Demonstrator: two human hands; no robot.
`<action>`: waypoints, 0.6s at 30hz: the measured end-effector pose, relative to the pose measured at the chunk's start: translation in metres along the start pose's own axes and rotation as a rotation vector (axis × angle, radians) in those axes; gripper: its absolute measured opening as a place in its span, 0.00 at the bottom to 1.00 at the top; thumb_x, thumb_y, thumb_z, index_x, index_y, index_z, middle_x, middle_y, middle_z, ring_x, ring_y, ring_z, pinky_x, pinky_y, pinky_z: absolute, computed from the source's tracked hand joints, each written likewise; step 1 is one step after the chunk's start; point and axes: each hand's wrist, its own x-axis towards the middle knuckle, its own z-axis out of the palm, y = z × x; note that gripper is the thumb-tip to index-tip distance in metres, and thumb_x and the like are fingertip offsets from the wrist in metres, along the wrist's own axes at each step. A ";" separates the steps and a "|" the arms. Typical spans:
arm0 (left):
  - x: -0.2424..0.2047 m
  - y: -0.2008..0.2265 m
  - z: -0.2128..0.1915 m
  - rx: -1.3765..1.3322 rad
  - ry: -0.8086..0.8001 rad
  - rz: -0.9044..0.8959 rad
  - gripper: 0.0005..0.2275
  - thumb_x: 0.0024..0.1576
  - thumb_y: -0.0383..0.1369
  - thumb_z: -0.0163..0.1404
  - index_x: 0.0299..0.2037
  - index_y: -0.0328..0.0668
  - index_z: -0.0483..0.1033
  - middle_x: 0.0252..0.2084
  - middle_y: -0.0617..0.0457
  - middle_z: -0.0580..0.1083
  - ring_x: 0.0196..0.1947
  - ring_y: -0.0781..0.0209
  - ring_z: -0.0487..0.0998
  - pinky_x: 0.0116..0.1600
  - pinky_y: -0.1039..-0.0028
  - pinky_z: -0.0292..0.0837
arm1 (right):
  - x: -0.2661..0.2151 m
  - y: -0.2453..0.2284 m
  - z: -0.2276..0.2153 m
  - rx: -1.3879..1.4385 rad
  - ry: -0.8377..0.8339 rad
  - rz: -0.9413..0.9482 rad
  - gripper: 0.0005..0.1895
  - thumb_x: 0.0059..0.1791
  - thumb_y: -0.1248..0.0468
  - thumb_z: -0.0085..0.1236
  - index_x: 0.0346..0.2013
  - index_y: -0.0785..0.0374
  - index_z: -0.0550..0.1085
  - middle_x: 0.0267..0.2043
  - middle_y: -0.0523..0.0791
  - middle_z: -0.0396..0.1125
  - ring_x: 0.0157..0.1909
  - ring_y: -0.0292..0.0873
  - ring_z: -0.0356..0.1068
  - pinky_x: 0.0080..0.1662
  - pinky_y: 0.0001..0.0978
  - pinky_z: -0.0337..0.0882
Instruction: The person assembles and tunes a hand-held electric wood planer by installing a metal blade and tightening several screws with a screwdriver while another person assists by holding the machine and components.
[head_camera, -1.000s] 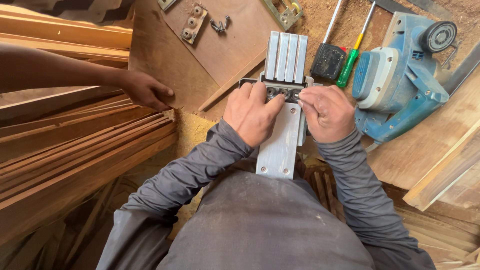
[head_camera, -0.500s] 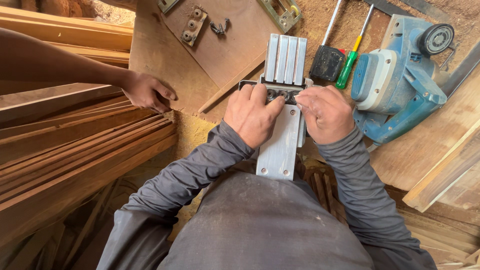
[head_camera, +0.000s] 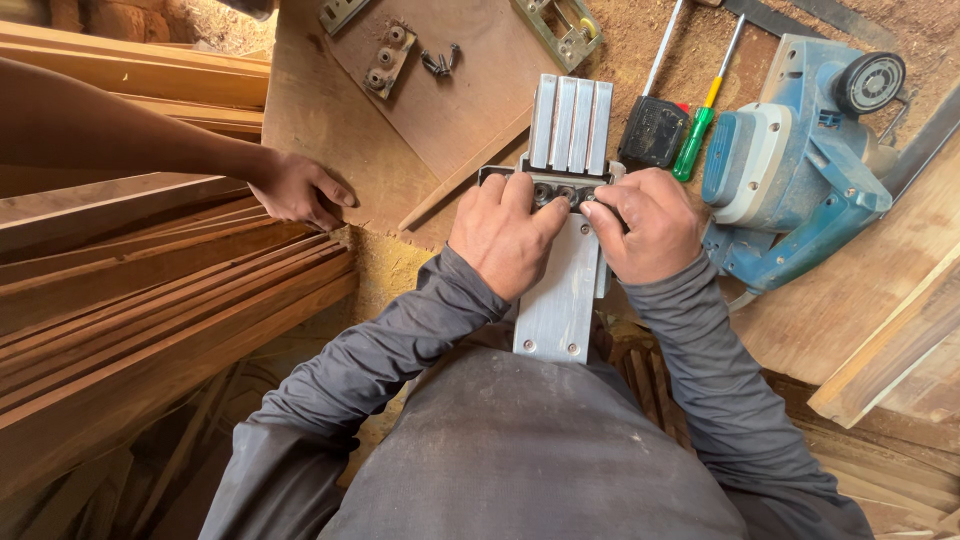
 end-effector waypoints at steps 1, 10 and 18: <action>0.000 0.000 0.000 0.001 -0.004 0.000 0.10 0.53 0.30 0.54 0.45 0.49 0.80 0.37 0.49 0.68 0.38 0.51 0.70 0.40 0.61 0.64 | 0.000 -0.001 0.001 -0.018 0.009 0.002 0.09 0.46 0.70 0.71 0.37 0.67 0.77 0.37 0.49 0.69 0.41 0.50 0.71 0.44 0.41 0.71; 0.001 0.003 -0.002 -0.013 0.026 -0.020 0.09 0.53 0.30 0.53 0.43 0.50 0.79 0.36 0.50 0.68 0.39 0.50 0.71 0.40 0.60 0.65 | -0.001 -0.005 0.001 -0.057 0.000 0.010 0.10 0.45 0.70 0.67 0.39 0.66 0.76 0.39 0.50 0.67 0.42 0.54 0.70 0.46 0.44 0.71; 0.001 0.004 -0.002 -0.021 0.033 -0.026 0.10 0.53 0.30 0.53 0.43 0.50 0.80 0.35 0.50 0.68 0.38 0.50 0.72 0.39 0.60 0.65 | 0.002 -0.009 0.005 -0.133 0.027 0.085 0.11 0.45 0.64 0.70 0.32 0.65 0.75 0.35 0.50 0.66 0.39 0.54 0.69 0.42 0.45 0.69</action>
